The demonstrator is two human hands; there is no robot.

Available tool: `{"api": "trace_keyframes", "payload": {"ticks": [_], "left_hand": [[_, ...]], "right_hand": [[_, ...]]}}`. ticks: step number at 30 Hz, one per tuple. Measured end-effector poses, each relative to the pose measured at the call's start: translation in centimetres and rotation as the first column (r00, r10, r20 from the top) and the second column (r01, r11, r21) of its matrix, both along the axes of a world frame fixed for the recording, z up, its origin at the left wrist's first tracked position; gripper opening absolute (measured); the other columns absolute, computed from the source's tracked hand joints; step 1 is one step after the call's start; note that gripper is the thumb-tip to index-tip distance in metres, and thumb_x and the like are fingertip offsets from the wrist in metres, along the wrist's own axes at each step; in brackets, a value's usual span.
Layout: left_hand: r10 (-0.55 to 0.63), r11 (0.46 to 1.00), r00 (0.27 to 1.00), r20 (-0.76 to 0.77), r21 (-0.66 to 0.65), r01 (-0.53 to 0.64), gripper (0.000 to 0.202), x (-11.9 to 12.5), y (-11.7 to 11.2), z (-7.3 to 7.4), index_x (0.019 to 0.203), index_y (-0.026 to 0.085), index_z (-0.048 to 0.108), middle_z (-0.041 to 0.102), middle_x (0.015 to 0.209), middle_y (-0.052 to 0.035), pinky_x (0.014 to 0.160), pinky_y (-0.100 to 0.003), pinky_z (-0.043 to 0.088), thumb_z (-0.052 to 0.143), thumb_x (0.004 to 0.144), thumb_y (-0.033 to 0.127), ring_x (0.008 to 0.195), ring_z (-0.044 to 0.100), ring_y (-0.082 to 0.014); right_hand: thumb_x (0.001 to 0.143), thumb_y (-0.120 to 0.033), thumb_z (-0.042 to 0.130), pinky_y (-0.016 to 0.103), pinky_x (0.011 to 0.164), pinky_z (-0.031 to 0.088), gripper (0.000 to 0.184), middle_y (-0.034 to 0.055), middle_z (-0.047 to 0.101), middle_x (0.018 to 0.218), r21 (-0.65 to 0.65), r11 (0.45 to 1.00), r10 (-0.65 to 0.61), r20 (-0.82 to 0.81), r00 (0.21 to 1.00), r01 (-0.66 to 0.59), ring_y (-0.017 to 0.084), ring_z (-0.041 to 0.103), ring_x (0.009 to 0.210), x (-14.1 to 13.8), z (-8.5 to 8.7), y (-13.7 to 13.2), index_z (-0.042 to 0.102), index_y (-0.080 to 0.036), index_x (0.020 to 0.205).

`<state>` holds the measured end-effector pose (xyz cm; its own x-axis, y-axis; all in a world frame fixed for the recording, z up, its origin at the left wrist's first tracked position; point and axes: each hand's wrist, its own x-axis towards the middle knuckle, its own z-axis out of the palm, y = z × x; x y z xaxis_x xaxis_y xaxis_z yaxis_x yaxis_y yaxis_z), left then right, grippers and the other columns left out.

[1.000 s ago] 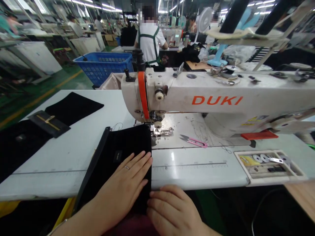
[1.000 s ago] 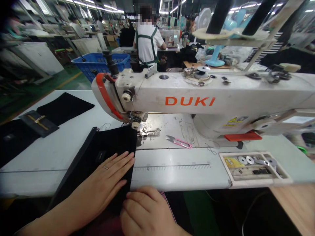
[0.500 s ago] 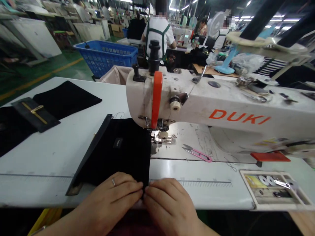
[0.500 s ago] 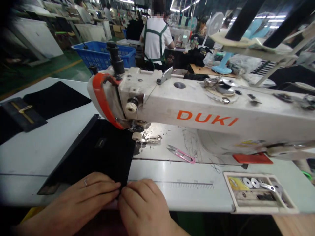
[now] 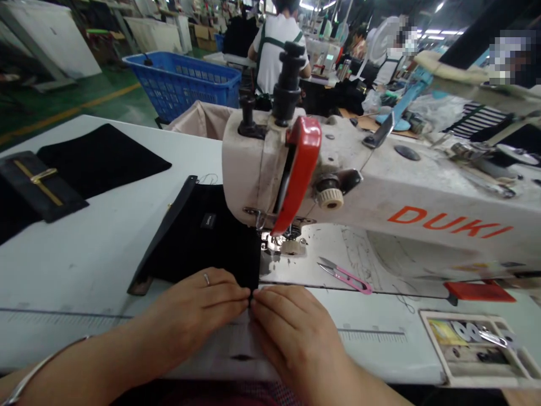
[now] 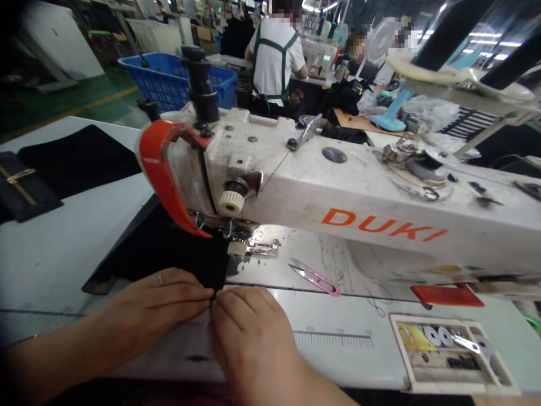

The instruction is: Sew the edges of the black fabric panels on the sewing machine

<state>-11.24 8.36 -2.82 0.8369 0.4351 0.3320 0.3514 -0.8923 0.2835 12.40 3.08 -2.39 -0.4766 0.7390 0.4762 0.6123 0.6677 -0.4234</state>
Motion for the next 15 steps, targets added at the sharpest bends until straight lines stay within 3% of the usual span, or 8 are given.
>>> {"api": "trace_keyframes", "payload": {"ticks": [8, 15], "left_hand": [[-0.038, 0.999, 0.995, -0.087, 0.006, 0.039, 0.036, 0.5, 2.9, 0.3, 0.129, 0.018, 0.059, 0.069, 0.124, -0.0024, 0.106, -0.037, 0.049, 0.039, 0.101, 0.007, 0.112, 0.062, -0.0197], [-0.045, 0.991, 0.996, -0.074, 0.119, 0.054, 0.036, 0.9, 5.9, -0.3, 0.122, 0.015, 0.064, 0.073, 0.116, -0.0054, 0.101, -0.037, 0.052, 0.036, 0.100, 0.008, 0.107, 0.066, -0.0200]], "right_hand": [[0.094, -0.015, 0.062, 0.039, 0.085, 0.058, 0.021, 0.0084, 0.075, 0.109, -0.041, 0.999, 0.028, 0.127, 0.992, -0.023, 0.023, 0.068, 0.095, 0.5, 1.4, 3.1, 0.069, -0.013, 0.114], [0.094, -0.017, 0.060, 0.040, 0.079, 0.058, 0.023, 0.0110, 0.074, 0.110, 0.017, 1.000, 0.007, 0.195, 0.981, -0.011, 0.025, 0.069, 0.093, 0.6, 1.0, 4.8, 0.068, -0.011, 0.115]]}}
